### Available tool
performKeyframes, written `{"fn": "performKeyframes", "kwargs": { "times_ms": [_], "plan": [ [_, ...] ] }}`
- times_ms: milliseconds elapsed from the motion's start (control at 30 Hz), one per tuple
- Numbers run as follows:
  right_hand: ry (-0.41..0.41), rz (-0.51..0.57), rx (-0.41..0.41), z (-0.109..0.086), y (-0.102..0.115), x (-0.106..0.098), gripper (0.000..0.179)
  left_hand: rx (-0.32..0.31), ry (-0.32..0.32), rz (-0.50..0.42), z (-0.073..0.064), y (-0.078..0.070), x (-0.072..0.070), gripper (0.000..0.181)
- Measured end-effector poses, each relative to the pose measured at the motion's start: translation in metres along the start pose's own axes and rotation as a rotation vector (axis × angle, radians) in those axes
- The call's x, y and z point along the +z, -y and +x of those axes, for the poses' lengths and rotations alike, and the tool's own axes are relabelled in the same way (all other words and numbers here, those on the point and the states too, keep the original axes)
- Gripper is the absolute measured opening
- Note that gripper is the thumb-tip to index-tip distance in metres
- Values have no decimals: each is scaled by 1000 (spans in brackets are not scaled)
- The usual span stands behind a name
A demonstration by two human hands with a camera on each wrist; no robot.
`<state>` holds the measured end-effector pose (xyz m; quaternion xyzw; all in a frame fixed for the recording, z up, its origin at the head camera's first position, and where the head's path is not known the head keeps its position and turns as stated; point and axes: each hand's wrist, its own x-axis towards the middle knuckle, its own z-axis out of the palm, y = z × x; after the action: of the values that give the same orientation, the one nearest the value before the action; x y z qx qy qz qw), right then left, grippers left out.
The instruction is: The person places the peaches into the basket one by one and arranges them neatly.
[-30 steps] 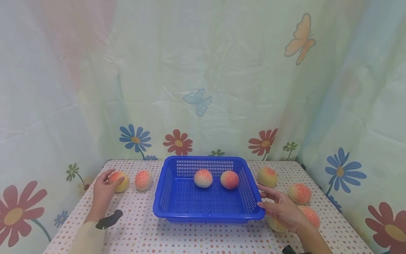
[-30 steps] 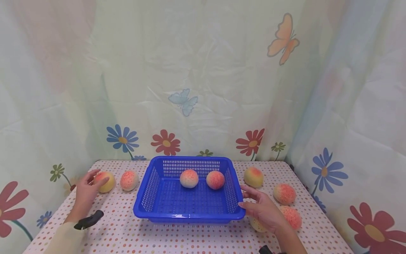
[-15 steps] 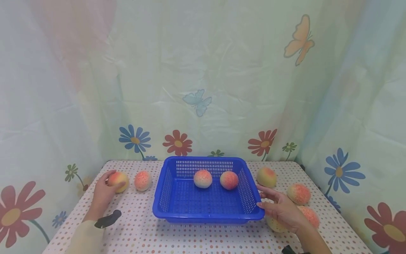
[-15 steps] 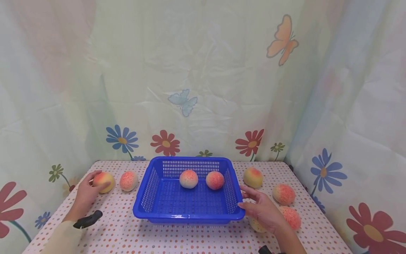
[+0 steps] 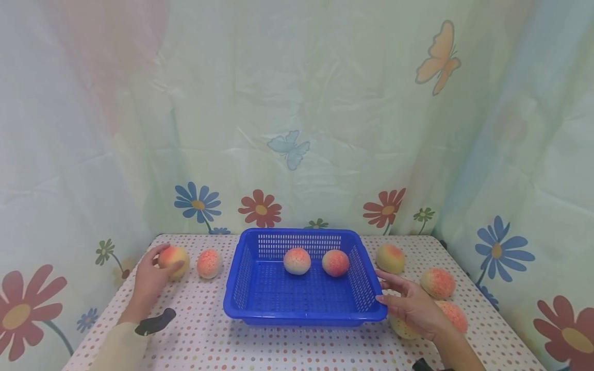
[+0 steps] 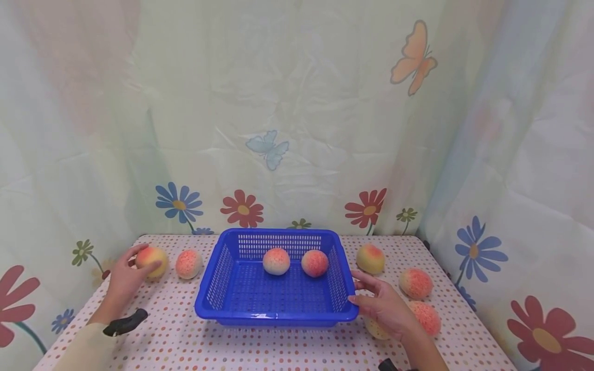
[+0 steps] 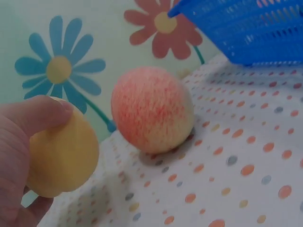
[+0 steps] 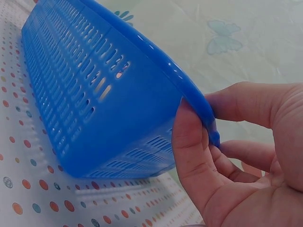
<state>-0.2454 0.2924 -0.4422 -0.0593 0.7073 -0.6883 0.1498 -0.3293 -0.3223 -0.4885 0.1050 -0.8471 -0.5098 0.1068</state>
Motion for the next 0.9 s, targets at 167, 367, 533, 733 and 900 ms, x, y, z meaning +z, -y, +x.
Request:
{"fn": "performKeyframes", "kwargs": {
  "times_ms": [167, 367, 533, 733, 900],
  "plan": [
    [3, -6, 2, 0, 0, 0, 77, 63, -41, -16, 0, -18, 2, 89],
    [2, -9, 8, 0, 1, 0, 78, 133, -45, -31, -4, -46, 5, 84],
    [-10, -22, 13, 0, 2, 1, 78, 176, -42, -62, -10, -70, 11, 78],
    [-11, -26, 15, 1, 2, 0, 78, 230, -16, -129, -15, -92, 20, 71],
    [-20, -23, 15, 1, 2, 0, 77, 267, 16, -151, -21, -109, 27, 68]
  ]
}}
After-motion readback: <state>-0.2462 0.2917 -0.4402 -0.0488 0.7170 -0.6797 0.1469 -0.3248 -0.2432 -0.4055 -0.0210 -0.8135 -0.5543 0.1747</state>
